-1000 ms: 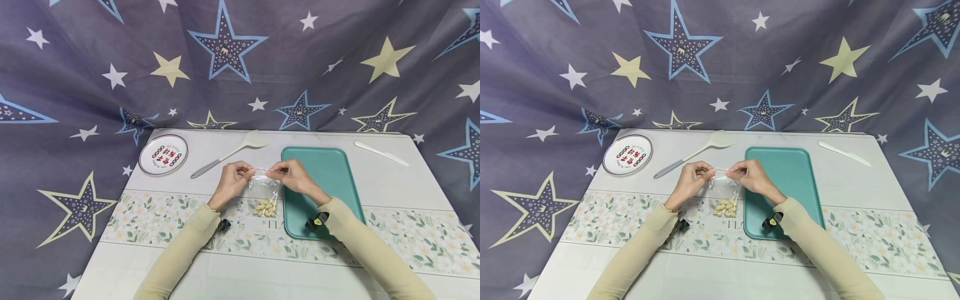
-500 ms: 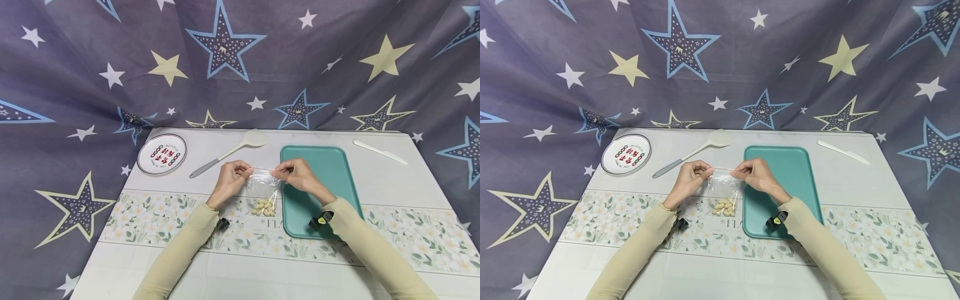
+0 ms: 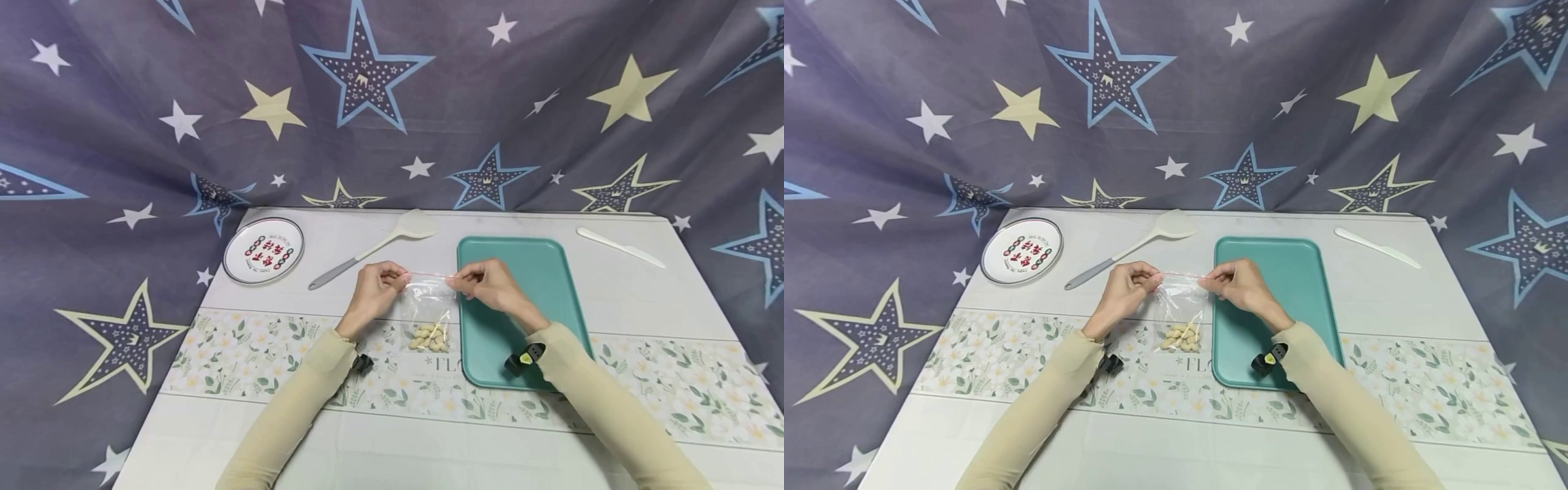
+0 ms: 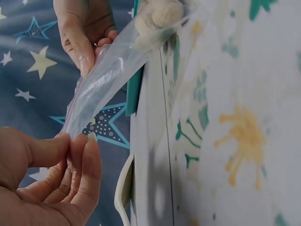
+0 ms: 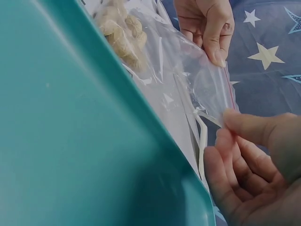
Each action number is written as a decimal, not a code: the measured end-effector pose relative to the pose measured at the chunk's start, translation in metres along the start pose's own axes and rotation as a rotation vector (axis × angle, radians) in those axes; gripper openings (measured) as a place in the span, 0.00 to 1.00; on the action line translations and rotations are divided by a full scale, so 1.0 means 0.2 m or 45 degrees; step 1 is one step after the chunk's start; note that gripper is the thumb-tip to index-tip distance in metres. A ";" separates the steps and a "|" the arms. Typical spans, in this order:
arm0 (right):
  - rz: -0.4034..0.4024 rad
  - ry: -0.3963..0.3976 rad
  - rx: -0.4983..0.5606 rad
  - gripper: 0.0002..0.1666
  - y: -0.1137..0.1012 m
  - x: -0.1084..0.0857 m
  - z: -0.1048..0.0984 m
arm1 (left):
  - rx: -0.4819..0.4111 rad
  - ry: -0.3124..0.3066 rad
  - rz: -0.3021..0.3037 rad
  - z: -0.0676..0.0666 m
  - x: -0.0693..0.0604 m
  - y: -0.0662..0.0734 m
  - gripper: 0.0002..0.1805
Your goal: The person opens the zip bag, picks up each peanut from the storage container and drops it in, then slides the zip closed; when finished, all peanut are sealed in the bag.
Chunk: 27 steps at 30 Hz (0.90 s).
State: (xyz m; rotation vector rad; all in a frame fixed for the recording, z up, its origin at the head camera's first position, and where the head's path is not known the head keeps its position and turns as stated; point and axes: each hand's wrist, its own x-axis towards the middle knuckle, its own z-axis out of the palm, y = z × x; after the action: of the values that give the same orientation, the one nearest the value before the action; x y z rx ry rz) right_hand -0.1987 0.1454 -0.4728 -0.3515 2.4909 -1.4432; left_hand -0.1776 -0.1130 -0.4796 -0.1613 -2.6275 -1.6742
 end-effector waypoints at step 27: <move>0.023 -0.017 0.106 0.18 0.06 -0.02 0.00 | 0.296 -0.164 -0.124 -0.03 -0.01 -0.03 0.29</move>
State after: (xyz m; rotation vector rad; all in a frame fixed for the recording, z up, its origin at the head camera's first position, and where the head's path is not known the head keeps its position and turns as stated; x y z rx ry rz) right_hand -0.1948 0.1519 -0.4824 -0.3215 2.4085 -1.5268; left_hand -0.1774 -0.1209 -0.4830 -0.1415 -2.9445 -1.4109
